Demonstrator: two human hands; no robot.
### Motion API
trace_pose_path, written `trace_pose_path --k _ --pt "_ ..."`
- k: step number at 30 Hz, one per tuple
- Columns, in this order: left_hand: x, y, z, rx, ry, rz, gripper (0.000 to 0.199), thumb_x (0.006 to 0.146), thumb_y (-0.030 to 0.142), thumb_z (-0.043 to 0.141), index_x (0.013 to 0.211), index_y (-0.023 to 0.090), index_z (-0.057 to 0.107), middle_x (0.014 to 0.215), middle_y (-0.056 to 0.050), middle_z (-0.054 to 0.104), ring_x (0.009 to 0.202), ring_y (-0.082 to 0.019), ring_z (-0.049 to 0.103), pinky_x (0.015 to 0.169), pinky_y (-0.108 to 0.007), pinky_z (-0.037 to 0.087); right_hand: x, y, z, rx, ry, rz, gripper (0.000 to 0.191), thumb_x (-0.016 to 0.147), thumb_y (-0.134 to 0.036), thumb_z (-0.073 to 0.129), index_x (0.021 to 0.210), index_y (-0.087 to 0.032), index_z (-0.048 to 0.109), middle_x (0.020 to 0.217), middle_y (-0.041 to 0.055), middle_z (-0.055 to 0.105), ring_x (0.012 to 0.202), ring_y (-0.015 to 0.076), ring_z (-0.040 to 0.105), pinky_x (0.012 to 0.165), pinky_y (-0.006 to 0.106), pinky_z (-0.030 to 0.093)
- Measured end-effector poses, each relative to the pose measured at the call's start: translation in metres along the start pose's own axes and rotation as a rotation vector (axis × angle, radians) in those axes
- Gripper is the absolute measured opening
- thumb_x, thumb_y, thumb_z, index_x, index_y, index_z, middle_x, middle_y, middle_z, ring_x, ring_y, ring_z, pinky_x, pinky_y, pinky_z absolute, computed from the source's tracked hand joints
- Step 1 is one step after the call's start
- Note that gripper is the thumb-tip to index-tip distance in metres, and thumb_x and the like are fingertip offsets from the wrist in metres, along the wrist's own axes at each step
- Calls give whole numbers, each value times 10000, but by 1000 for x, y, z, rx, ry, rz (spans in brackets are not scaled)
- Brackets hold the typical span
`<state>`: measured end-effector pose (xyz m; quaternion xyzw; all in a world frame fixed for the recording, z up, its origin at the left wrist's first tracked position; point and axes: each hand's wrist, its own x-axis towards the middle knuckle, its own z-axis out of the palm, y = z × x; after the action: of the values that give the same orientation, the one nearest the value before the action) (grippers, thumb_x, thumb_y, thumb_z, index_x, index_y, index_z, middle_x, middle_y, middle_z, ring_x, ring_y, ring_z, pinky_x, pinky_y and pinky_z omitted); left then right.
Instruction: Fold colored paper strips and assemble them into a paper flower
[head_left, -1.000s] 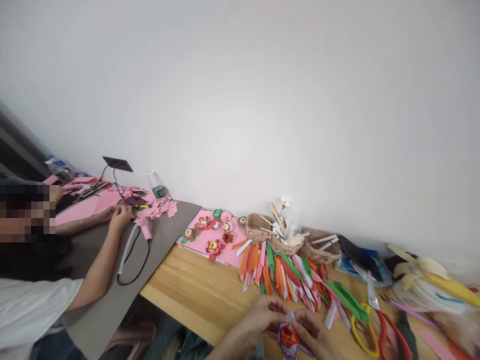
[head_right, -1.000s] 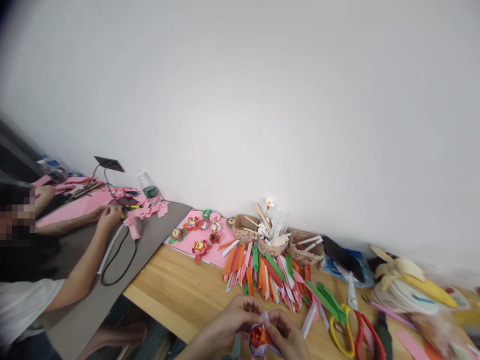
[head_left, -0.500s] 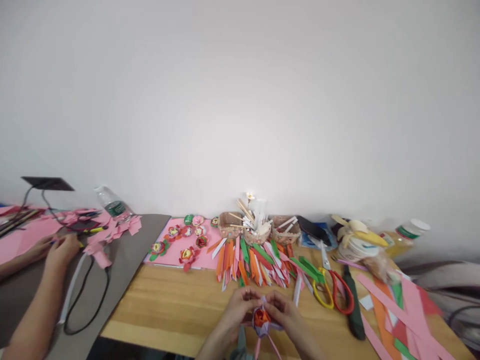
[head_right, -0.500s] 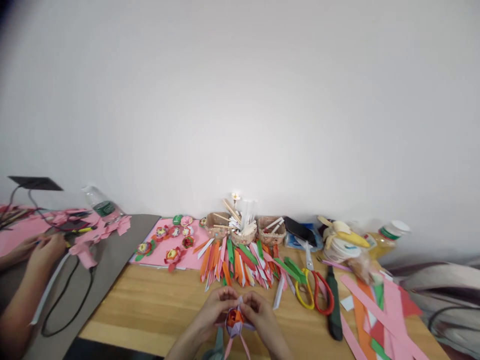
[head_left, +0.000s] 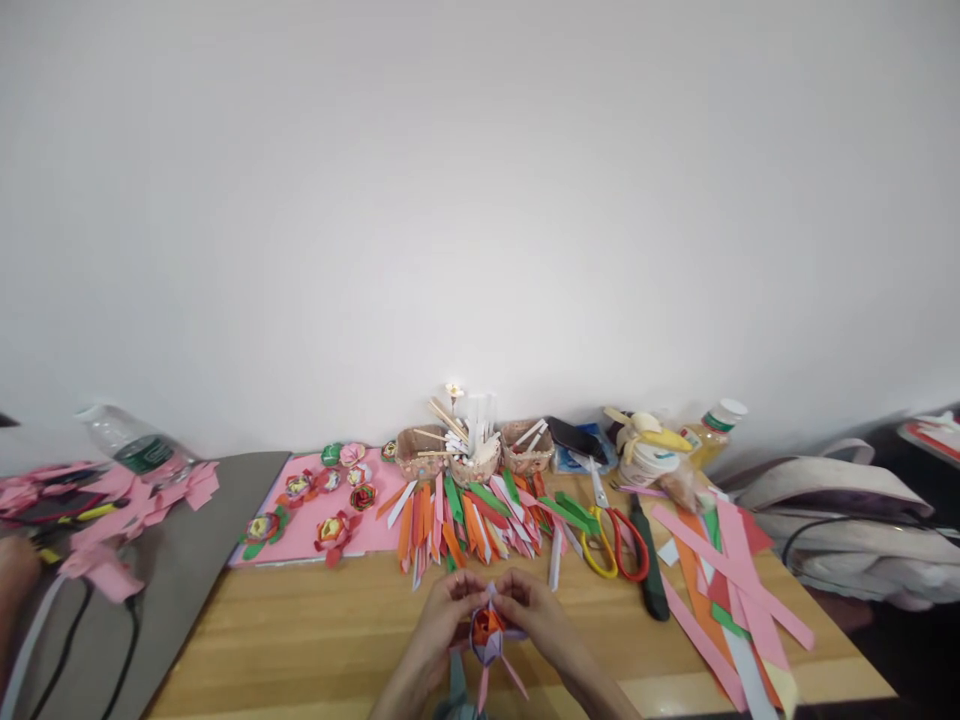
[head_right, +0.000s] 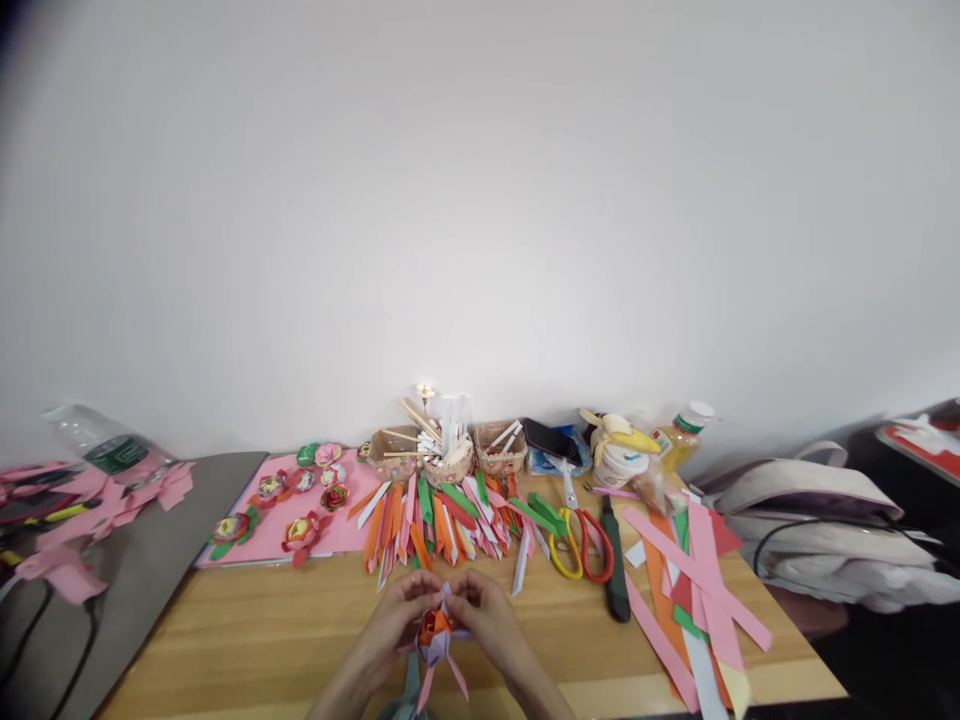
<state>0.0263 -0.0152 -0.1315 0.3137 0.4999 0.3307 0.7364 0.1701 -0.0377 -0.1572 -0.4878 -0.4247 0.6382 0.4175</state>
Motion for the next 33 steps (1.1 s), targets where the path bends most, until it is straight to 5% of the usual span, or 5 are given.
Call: trace_pose_path --k 20,26,33 --pt "-2 4 3 74 13 -8 287 532 357 728 634 155 552 529 49 526 417 -77 436 435 -208 283 0 -12 -1 -132 20 15 223 851 -301 586 708 -137 539 614 -60 533 513 72 522 511 220 442" --pt "0 10 2 120 -8 71 310 516 390 748 606 141 585 527 43 524 461 -86 455 470 -218 332 -4 -32 6 -171 48 -35 339 716 -478 629 638 -175 498 538 -65 496 488 96 503 479 219 388" --pt "2 21 2 163 -43 191 271 541 356 757 659 139 644 587 5 602 566 -123 530 565 -237 402 -10 -50 7 -318 98 -152 230 766 -381 589 668 -177 543 586 -35 525 557 115 494 518 220 391"
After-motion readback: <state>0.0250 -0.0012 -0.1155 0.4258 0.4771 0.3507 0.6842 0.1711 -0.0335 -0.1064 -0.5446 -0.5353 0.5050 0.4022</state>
